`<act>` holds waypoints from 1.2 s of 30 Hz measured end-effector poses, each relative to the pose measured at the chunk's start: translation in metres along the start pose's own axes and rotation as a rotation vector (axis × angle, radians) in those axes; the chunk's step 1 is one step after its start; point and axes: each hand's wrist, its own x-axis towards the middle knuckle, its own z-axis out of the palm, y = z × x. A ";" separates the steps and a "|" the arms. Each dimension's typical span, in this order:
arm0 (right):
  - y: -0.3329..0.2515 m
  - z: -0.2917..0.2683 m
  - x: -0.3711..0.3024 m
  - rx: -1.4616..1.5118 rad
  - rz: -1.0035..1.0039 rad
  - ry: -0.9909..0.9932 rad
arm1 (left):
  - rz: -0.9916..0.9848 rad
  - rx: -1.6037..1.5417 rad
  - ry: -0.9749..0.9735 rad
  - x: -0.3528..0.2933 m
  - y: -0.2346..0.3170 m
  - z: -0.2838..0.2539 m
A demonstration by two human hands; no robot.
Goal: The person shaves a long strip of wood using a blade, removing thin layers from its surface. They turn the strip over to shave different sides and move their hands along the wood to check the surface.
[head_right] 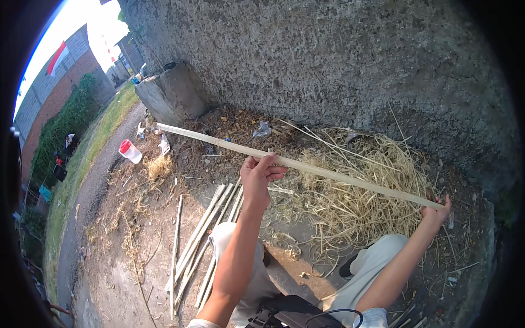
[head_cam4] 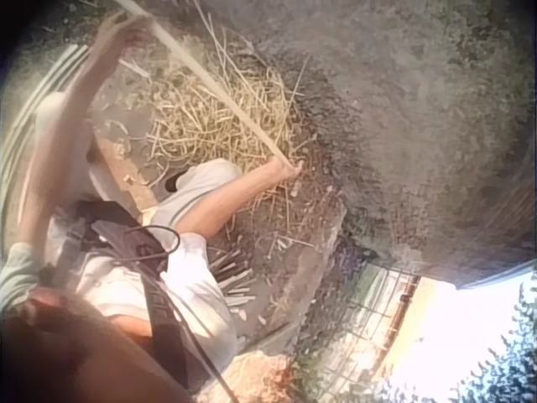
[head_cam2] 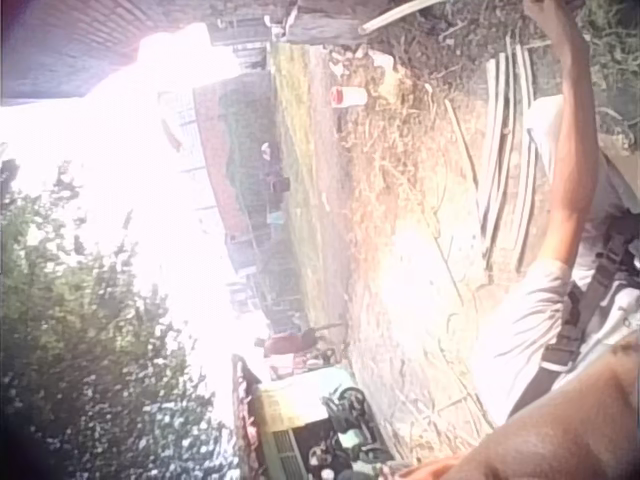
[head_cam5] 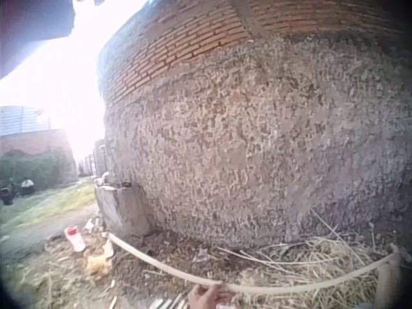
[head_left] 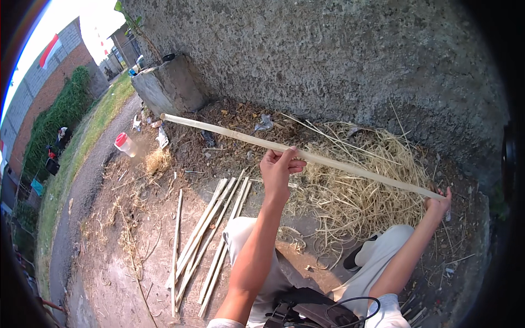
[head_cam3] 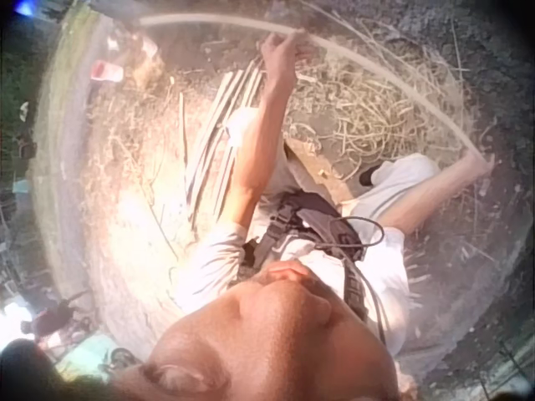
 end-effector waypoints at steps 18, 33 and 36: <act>0.001 -0.001 0.013 0.007 0.010 -0.019 | 0.034 0.002 -0.041 0.004 -0.003 -0.003; 0.001 0.000 0.003 -0.006 -0.005 -0.011 | 0.017 -0.012 -0.020 0.001 -0.002 0.001; 0.001 -0.001 0.006 -0.008 -0.004 -0.022 | 0.013 -0.016 -0.026 0.002 -0.003 0.001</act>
